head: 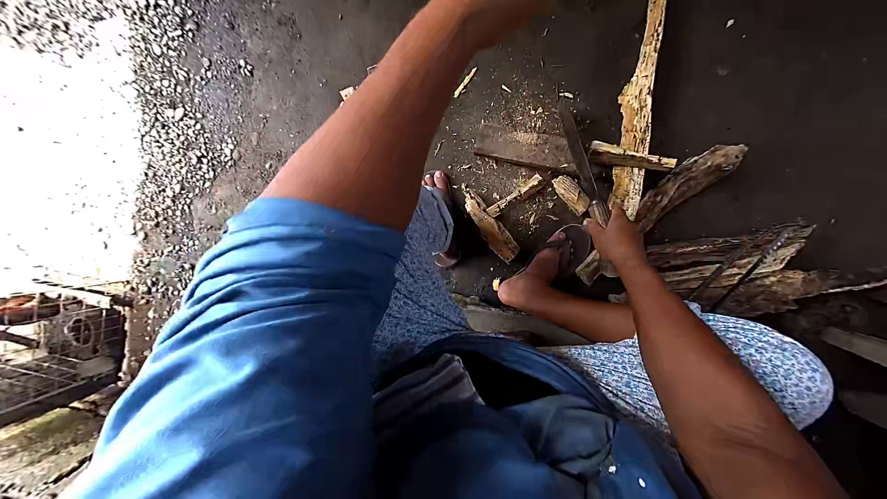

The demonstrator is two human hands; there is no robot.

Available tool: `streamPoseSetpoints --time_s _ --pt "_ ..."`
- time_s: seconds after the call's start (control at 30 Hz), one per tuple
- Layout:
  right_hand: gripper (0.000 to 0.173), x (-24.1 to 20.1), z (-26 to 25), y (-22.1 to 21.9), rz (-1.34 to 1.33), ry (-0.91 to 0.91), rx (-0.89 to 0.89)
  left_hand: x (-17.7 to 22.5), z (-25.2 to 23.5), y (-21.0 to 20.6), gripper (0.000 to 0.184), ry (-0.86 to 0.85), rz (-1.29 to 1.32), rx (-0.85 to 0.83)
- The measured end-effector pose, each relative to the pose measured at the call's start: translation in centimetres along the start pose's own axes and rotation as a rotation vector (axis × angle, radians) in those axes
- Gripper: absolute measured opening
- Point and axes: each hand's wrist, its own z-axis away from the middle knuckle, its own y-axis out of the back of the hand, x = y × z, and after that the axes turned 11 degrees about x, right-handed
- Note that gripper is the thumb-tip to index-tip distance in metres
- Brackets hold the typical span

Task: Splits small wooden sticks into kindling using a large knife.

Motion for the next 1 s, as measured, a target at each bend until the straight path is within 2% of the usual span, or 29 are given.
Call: streamPoseSetpoints --time_s 0.03,0.1,0.2,0.27,0.37,0.47,0.57,0.67,0.73,0.77,0.87,0.93,1.0 --pt "0.061 -0.2 0.1 0.5 -0.06 -0.016 -0.016 1.5 0.2 -1.3 0.03 0.003 -0.153 -0.157" --pt "0.055 -0.5 0.6 2.2 -0.288 -0.072 -0.084 0.6 -0.1 -5.8 0.03 -0.003 -0.429 -0.411" --pt "0.038 -0.6 3.2 7.4 -0.744 -0.189 -0.171 -3.2 1.1 -14.5 0.039 0.059 -0.493 -0.611" --pt "0.031 -0.2 5.1 11.9 -0.958 -0.233 -0.264 -3.7 3.5 -18.7 0.041 0.244 -0.375 -0.632" --pt "0.044 2.5 5.3 16.0 -1.275 -0.194 -0.402 -5.6 7.5 -24.4 0.048 0.481 -0.181 -0.472" --pt "0.048 5.2 3.1 15.6 -1.599 -0.092 -0.453 -7.6 9.4 -28.5 0.052 0.472 -0.246 -0.389" --pt "0.049 5.9 0.8 14.5 -1.845 -0.145 -0.406 -7.6 9.3 -27.5 0.041 0.467 -0.247 -0.508" --pt "0.052 5.0 0.5 15.6 -2.045 -0.203 -0.357 -7.6 7.8 -23.8 0.035 0.565 -0.157 -0.628" --pt "0.048 4.5 0.4 16.6 -2.133 -0.195 -0.314 -9.0 5.9 -20.8 0.034 0.655 -0.111 -0.629" --pt "0.045 3.7 0.8 17.2 -2.155 -0.216 -0.256 -10.2 5.1 -19.4 0.034 0.716 -0.088 -0.57" --pt "0.044 2.8 1.4 18.2 -2.237 -0.246 -0.187 -13.5 3.0 -14.2 0.039 0.893 -0.1 -0.248" --pt "0.046 2.4 1.7 18.6 -2.286 -0.274 -0.135 -13.6 1.9 -11.1 0.047 0.922 -0.335 -0.059" --pt "0.047 2.5 1.7 18.5 -2.324 -0.256 -0.1 -13.5 0.6 -10.6 0.071 0.894 -0.551 0.087"
